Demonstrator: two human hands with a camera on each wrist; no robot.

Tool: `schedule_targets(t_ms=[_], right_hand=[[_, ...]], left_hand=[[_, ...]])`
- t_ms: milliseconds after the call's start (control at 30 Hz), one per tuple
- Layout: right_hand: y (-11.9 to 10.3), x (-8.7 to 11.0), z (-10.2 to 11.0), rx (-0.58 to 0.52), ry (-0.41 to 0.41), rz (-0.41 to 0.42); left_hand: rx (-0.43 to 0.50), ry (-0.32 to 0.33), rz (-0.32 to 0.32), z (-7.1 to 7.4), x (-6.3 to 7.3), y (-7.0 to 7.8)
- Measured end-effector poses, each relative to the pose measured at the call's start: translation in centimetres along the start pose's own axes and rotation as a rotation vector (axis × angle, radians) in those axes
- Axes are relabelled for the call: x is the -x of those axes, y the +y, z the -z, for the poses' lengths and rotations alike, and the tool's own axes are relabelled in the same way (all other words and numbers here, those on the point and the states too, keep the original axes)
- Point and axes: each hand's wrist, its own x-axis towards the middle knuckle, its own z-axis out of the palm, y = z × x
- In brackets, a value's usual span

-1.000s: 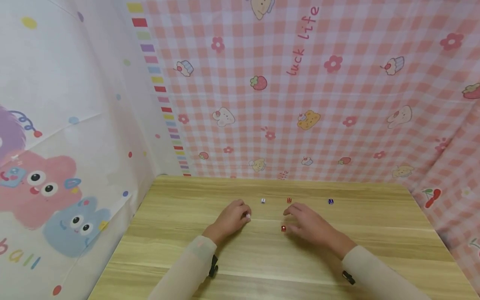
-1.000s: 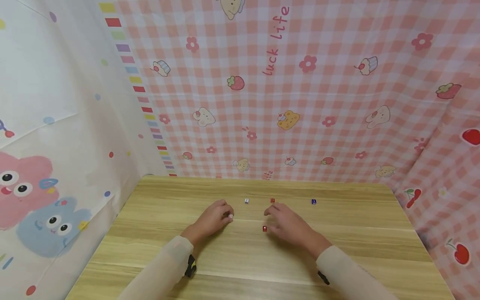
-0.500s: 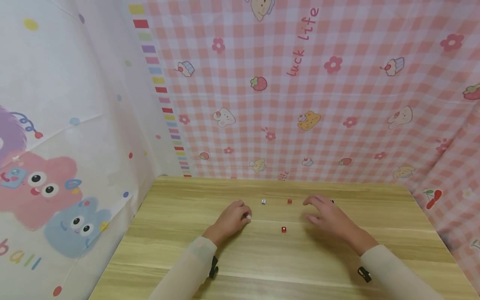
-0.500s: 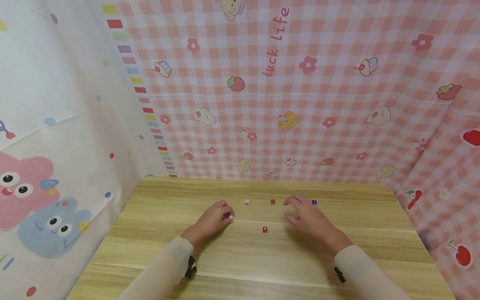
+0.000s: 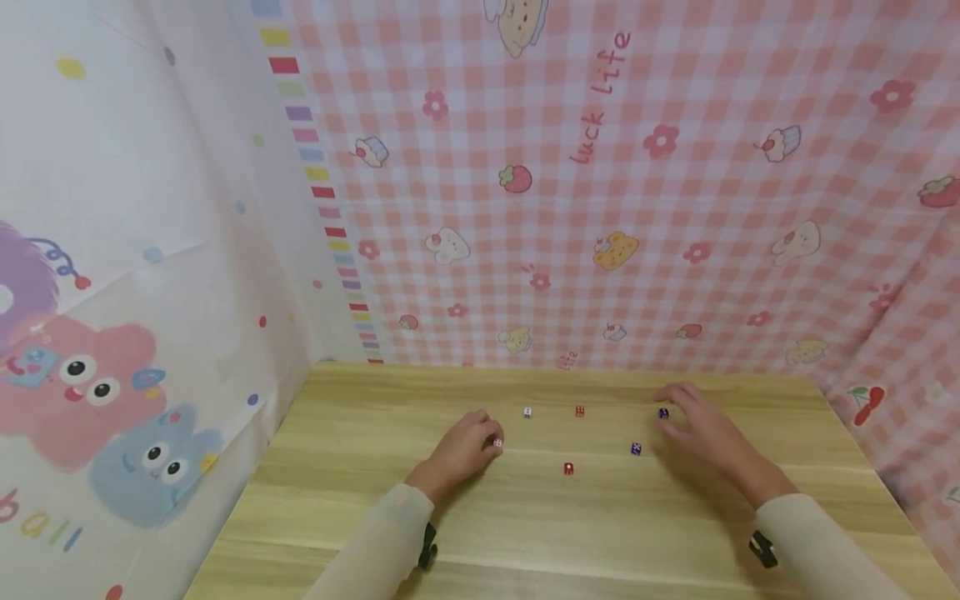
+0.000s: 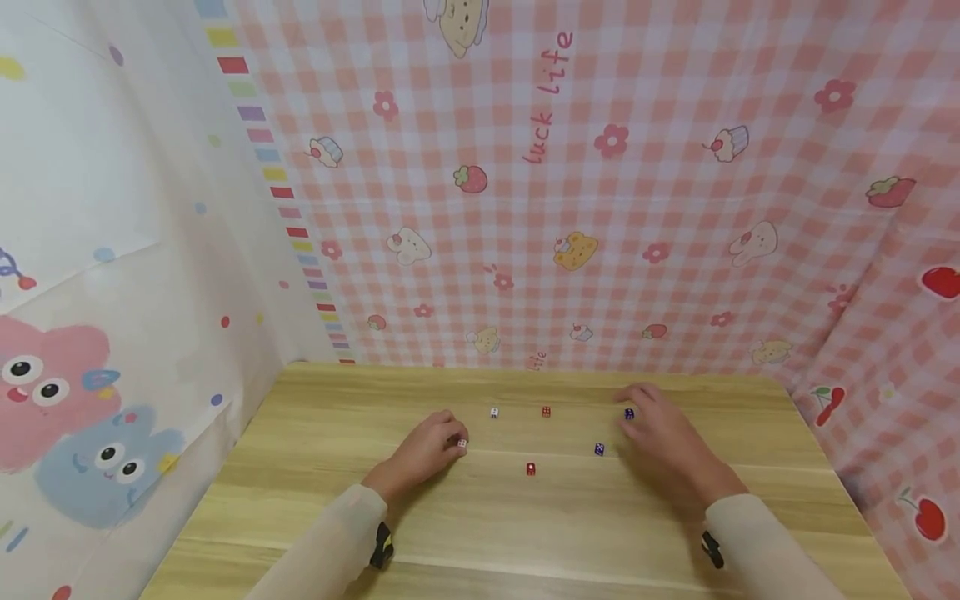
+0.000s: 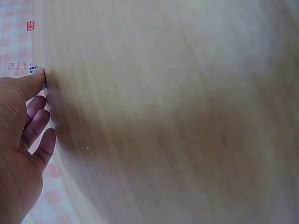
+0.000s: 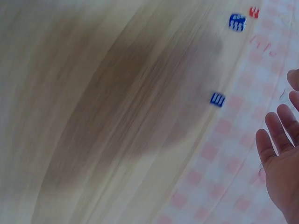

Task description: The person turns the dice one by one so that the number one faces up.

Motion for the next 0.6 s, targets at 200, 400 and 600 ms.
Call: schedule_targets(t_ms=[200,400,600], right_hand=[[1.8,0.6,0.4,0.007,0.034,0.010],[3.4,0.7,-0.1,0.020,0.024,0.000],[3.9,0.1,-0.7,0.007,-0.047,-0.038]], left_hand=[[0.005,-0.001,0.003,-0.3,0.2,0.1],[-0.001,-0.006,0.005,-0.5,0.1,0.0],[-0.004,0.001,-0.003,0.0,0.1,0.0]])
